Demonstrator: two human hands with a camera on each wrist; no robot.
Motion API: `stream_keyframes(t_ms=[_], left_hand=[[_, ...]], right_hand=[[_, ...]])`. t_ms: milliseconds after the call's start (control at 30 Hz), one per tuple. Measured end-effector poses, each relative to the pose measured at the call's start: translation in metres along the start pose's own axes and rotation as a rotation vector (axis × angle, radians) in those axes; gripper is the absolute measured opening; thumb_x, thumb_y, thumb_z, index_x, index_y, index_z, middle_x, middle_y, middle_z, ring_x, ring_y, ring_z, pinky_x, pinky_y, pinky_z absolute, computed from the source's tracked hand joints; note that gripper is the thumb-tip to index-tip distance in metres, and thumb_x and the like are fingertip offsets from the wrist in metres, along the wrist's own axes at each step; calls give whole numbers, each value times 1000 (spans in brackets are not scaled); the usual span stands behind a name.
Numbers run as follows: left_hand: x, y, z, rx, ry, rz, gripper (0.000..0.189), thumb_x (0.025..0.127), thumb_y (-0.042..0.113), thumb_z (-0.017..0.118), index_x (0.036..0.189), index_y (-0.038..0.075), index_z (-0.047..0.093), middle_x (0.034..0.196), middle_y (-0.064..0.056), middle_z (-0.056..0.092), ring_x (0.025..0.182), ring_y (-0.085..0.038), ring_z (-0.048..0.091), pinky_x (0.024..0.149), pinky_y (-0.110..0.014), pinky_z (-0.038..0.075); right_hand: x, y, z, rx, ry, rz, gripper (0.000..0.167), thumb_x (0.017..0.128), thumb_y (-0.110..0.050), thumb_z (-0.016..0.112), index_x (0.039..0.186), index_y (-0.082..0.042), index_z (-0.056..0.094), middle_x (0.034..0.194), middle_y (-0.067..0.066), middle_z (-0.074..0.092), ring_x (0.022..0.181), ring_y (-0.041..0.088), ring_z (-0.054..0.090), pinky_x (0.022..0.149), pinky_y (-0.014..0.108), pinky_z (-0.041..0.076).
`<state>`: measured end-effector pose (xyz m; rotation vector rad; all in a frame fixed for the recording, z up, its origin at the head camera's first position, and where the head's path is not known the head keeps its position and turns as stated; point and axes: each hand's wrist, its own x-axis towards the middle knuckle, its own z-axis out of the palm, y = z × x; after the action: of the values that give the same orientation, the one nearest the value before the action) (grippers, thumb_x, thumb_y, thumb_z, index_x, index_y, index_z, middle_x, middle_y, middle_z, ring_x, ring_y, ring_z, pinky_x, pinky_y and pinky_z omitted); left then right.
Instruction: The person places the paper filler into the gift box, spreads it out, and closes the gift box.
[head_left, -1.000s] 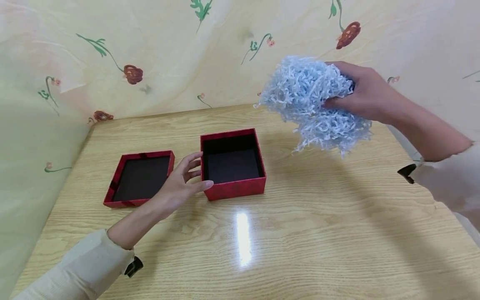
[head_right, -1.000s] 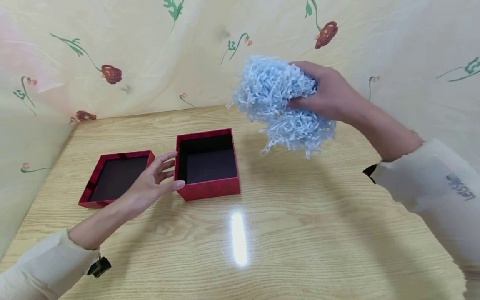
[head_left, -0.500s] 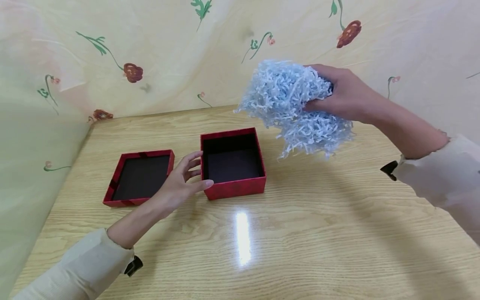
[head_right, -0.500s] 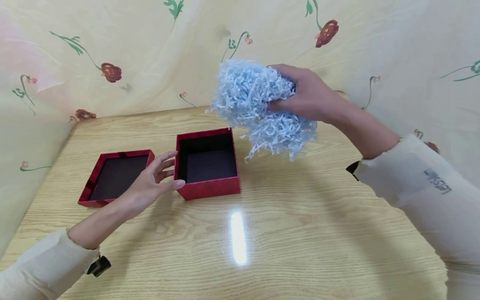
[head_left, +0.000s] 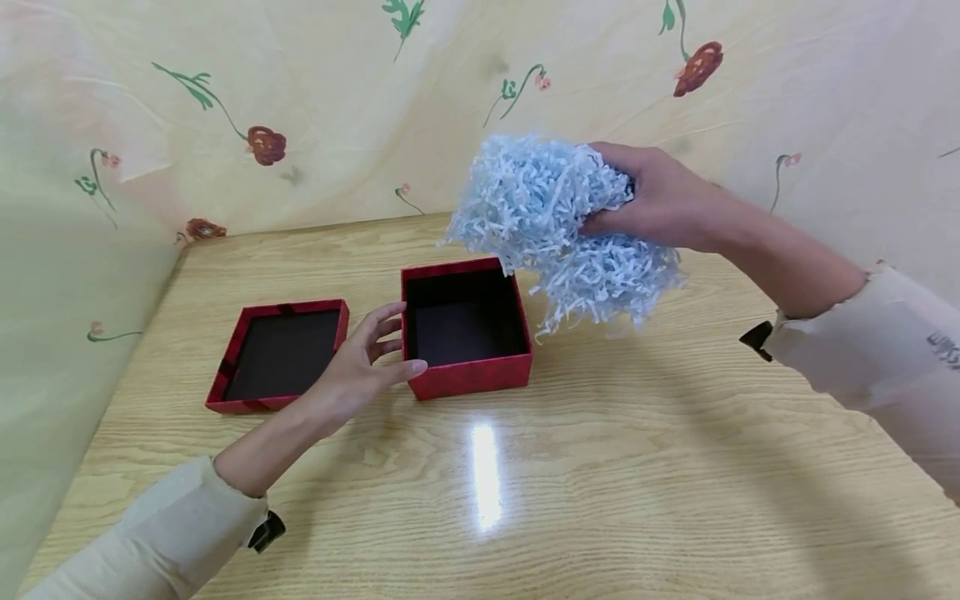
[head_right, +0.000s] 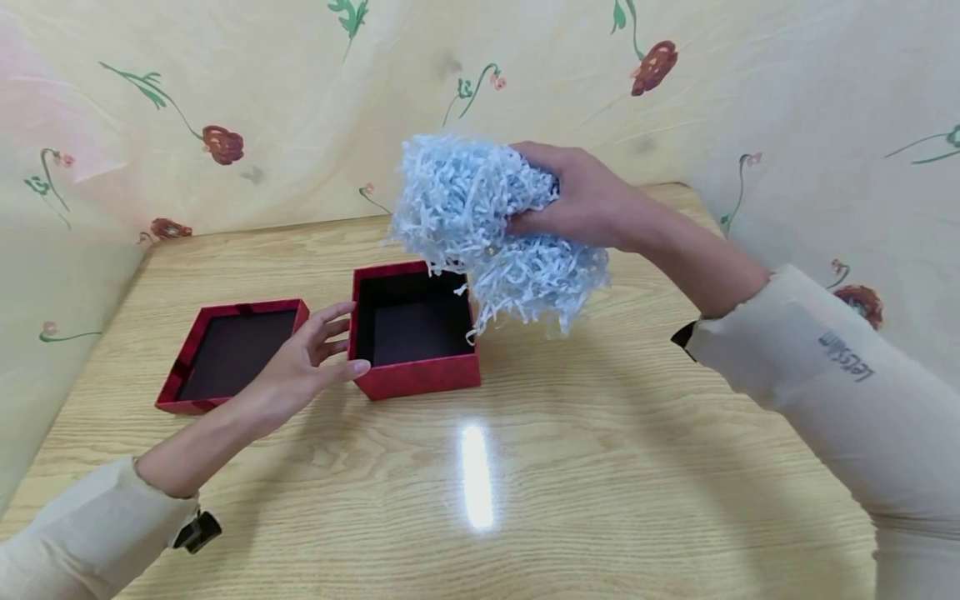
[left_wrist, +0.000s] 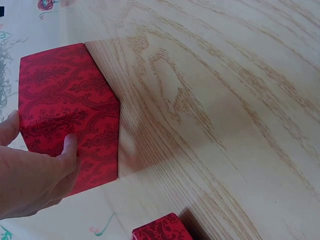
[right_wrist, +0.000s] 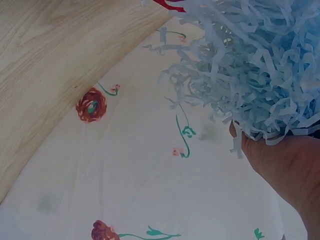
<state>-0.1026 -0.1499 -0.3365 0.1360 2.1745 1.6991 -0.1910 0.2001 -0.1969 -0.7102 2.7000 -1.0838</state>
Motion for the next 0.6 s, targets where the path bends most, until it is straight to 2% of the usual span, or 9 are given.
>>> stream_keyframes(t_ms=[67,133,333,600], left_hand=[[0,0,0,-2,-1,-1,78,88,20,72,150,26,26,154,-8,26,137,-30,33,103,-48,41],[0,0,0,-4,-1,-2,78,88,20,72,150,26,26,154,-8,26,137,-30,33,103,-48,41],[0,-1,0,-6,1,-3,78,88,19,72,151,26,26,154,-9,26,137,-31,33,101,-46,44],[1,-1,0,-11,2,-1,78,88,18,72,151,25,26,154,-9,27,137,-31,34,100,-46,45]], right_hand=[[2,-1,3,14,-19,-3,71,82,-14,78,144,-23,45,132,7,54,116,21,50,99,37,41],[3,-2,5,17,-36,-6,71,82,-12,77,144,-23,45,130,6,56,115,20,51,99,36,41],[6,-6,9,40,-101,0,69,82,-10,77,142,-21,46,126,5,58,107,18,56,90,22,45],[6,-12,10,65,-138,-14,64,83,-5,74,140,-16,49,121,5,60,95,17,60,83,19,48]])
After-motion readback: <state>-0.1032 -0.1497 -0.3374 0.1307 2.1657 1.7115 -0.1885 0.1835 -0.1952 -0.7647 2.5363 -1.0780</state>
